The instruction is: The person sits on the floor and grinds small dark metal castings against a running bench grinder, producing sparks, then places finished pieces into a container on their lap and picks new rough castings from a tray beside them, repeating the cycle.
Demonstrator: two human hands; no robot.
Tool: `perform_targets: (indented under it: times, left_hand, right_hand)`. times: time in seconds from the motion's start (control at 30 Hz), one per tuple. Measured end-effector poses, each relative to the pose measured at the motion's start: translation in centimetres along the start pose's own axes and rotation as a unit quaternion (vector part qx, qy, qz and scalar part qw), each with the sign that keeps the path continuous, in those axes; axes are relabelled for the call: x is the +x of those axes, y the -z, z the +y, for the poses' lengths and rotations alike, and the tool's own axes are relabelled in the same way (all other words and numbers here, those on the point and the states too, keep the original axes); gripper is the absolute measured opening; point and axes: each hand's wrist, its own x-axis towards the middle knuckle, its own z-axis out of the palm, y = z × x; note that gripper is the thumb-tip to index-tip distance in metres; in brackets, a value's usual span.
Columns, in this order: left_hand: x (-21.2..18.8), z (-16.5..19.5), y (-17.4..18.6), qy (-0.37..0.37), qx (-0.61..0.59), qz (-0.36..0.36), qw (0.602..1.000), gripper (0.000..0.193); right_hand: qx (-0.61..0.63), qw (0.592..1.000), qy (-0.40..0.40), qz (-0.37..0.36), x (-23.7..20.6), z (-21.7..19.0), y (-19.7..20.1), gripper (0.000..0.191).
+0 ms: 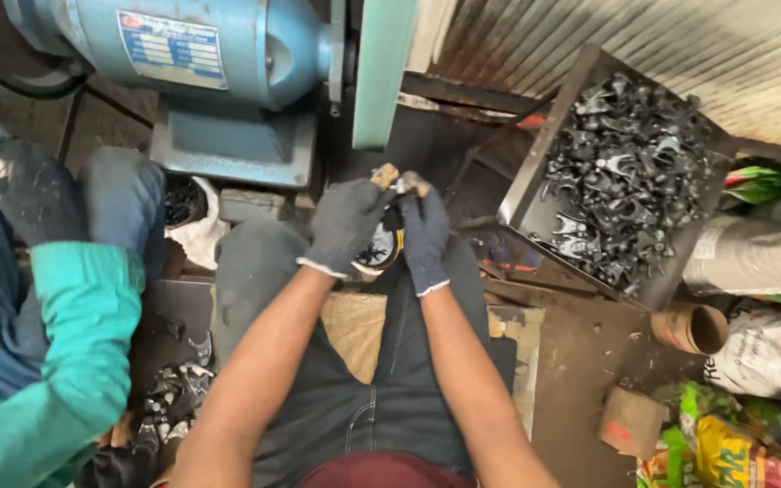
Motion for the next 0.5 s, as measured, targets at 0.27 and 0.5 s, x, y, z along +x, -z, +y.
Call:
perform_targets:
  times: [0.27, 0.5]
  left_hand:
    - [0.7, -1.0, 1.3, 0.087, -0.234, 0.038, 0.968, 0.037]
    - [2.1, -1.9, -2.1, 0.261, -0.309, 0.076, 0.911, 0.035]
  right_hand:
    - [-0.036, 0.99, -0.087, -0.103, 0.6, 0.2, -1.1, 0.028]
    - [-0.028, 0.963, -0.036, -0.265, 7.6, 0.5, -1.1, 0.025]
